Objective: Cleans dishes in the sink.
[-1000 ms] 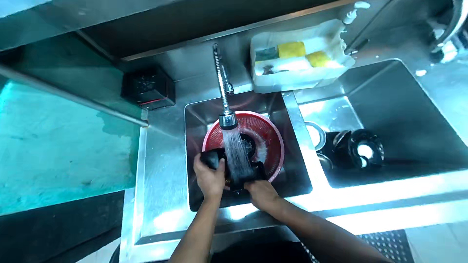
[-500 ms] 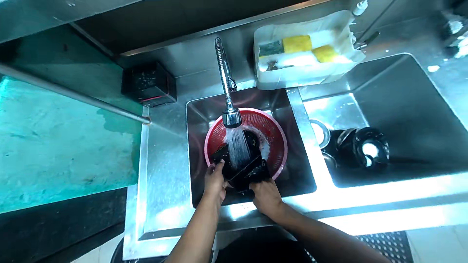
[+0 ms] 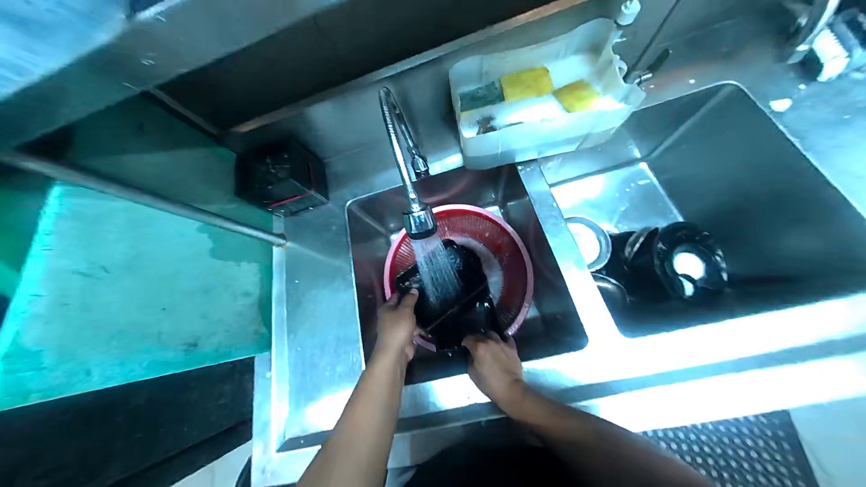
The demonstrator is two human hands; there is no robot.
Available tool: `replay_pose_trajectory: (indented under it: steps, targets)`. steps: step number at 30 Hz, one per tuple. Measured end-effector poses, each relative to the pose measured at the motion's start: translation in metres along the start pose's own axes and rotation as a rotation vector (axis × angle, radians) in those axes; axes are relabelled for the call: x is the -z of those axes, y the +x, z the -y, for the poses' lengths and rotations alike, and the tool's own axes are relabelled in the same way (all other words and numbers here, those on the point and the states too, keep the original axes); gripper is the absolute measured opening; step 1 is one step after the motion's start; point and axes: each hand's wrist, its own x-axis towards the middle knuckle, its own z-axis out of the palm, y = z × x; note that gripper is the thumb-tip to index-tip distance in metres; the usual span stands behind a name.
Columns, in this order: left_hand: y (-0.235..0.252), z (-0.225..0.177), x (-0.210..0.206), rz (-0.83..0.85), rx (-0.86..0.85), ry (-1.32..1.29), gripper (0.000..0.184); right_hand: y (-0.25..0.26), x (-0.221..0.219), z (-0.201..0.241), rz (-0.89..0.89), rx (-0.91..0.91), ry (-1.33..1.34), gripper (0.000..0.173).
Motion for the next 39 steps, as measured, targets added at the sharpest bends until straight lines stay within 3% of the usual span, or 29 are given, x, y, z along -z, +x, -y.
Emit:
replay_pose_trajectory:
  steps: [14, 20, 23, 30, 34, 36, 39]
  targets:
    - [0.035, -0.021, 0.025, 0.116, -0.143, 0.292, 0.041, 0.007, 0.000, 0.010, 0.050, -0.126, -0.102, 0.041]
    - [0.080, -0.046, 0.067, 0.093, -0.281, 0.377, 0.035, 0.009, -0.028, -0.002, -0.283, 0.020, -0.136, 0.026]
    - [0.109, -0.072, 0.107, -0.015, -0.299, 0.378, 0.031, 0.011, -0.037, -0.007, -0.419, 0.089, -0.166, 0.021]
    - [0.186, -0.131, 0.186, -0.333, -0.368, 0.550, 0.041, 0.008, -0.035, -0.008, -0.417, 0.142, -0.131, 0.024]
    - [0.222, -0.138, 0.196, -0.405, -0.344, 0.527, 0.040, 0.005, -0.033, -0.008, -0.385, 0.141, -0.114, 0.027]
    - [0.217, -0.142, 0.192, -0.478, -0.348, 0.567, 0.039, 0.005, -0.034, -0.009, -0.382, 0.140, -0.109, 0.027]
    - [0.177, -0.129, 0.169, -0.621, -0.657, 0.642, 0.050, 0.010, -0.037, -0.009, -0.442, 0.148, -0.134, 0.024]
